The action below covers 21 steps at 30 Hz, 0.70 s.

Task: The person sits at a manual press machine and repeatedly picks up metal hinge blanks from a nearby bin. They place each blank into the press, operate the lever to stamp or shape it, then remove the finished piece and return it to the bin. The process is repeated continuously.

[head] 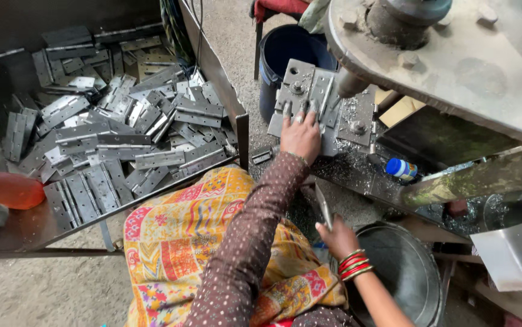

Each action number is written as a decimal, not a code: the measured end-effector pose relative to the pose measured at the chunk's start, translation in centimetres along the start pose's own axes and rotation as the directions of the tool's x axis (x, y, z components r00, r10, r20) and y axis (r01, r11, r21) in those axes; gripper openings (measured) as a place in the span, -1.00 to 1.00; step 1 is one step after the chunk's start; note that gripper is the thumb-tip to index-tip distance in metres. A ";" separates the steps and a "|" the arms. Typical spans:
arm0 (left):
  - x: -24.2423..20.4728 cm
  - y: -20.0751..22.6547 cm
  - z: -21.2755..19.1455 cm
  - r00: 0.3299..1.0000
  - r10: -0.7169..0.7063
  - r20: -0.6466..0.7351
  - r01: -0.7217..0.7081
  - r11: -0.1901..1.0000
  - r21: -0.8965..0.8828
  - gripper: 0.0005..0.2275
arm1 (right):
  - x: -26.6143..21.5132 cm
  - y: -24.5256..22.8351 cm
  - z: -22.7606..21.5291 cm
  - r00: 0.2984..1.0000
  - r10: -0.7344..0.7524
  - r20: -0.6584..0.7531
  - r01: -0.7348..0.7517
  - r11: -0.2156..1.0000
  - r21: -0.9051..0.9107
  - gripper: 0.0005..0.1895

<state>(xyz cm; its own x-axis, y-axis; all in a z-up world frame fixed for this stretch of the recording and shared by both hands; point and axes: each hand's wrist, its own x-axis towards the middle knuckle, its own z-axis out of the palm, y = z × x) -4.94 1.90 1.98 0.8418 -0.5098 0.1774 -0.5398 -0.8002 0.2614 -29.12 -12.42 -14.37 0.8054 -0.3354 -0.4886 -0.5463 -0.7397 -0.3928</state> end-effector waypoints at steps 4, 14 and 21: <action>2.4 -0.6 1.1 0.999 -0.021 -0.028 0.020 0.999 -0.039 -0.77 | -0.6 0.3 -0.5 0.989 -0.090 -0.117 0.093 0.996 0.015 -0.53; 1.8 -1.6 0.0 0.991 -0.001 0.132 0.020 0.990 -0.139 -0.78 | 4.0 3.3 9.8 0.961 0.029 -0.275 -0.018 0.999 0.042 -0.57; -8.4 -8.2 -0.1 0.887 0.068 -0.456 -0.151 0.978 -0.148 -0.61 | 0.2 1.1 2.7 0.976 -0.093 -0.197 0.129 0.976 0.178 -0.54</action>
<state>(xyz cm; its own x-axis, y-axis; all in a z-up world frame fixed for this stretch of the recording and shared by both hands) -7.57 12.74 -1.53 0.7063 -0.3627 0.6079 -0.6557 -0.6588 0.3688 -30.23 -11.73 -16.99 0.8823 -0.3730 -0.2871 -0.4698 -0.6612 -0.5849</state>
